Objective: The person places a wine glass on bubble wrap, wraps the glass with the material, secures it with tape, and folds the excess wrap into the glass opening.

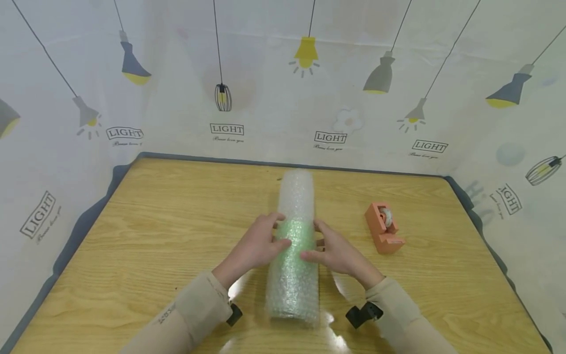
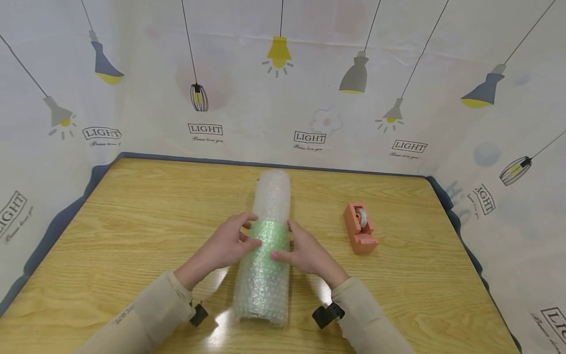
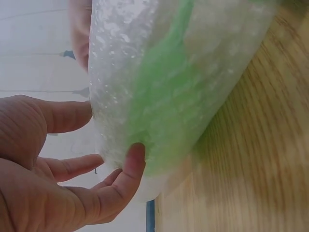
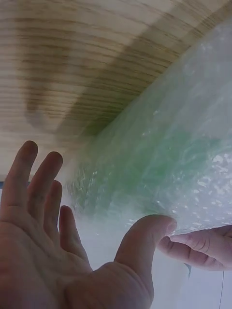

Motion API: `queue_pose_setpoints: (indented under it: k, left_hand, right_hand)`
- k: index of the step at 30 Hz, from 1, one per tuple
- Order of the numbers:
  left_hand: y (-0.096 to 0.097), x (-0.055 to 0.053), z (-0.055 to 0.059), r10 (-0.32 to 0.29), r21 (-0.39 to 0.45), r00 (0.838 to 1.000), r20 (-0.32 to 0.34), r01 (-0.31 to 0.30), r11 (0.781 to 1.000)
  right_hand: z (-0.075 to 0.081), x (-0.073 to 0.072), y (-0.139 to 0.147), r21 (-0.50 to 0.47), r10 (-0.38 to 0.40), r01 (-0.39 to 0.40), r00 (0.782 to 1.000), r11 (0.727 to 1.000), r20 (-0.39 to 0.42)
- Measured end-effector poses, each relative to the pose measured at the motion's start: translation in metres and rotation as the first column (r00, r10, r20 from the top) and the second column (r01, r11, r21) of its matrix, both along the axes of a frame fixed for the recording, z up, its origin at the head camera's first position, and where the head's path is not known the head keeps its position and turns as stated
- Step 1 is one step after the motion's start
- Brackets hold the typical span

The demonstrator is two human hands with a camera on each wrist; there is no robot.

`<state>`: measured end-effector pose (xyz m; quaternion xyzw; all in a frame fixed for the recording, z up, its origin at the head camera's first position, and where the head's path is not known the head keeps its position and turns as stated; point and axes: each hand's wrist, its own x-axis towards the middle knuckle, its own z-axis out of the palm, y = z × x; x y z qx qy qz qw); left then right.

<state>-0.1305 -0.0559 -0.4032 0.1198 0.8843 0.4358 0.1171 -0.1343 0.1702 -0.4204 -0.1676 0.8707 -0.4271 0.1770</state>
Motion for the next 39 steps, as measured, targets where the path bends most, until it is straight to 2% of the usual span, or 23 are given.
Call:
queue_pose_setpoints:
  k: [8,16,19,28,33,39]
  left_hand:
    - [0.004,-0.001,-0.002,-0.016,0.02,1.0,0.002,0.016,1.0]
    - [0.0,-0.007,-0.008,-0.108,0.064,0.993,-0.036,0.111,0.992]
    - [-0.002,-0.008,-0.011,-0.123,0.093,0.991,-0.044,0.126,0.988]
    - [0.0,-0.009,-0.022,-0.111,0.044,0.993,-0.032,0.112,0.993]
    - [0.004,-0.006,-0.018,-0.107,0.032,0.993,-0.045,0.109,0.994]
    - [0.005,-0.003,-0.012,-0.099,-0.03,0.99,-0.099,0.097,0.995]
  right_hand:
    - [0.007,0.004,0.005,0.147,-0.033,0.046,0.995,0.988,-0.093]
    - [0.013,0.007,0.013,0.171,0.0,0.022,0.992,0.985,-0.124]
    - [0.013,0.007,0.017,0.184,0.012,0.011,0.992,0.983,-0.122]
    - [0.009,0.004,0.028,0.219,0.067,-0.035,0.987,0.975,-0.143]
    - [0.005,0.004,0.028,0.227,0.121,-0.082,0.979,0.97,-0.162]
    - [-0.002,0.002,0.021,0.224,0.173,-0.131,0.968,0.966,-0.18]
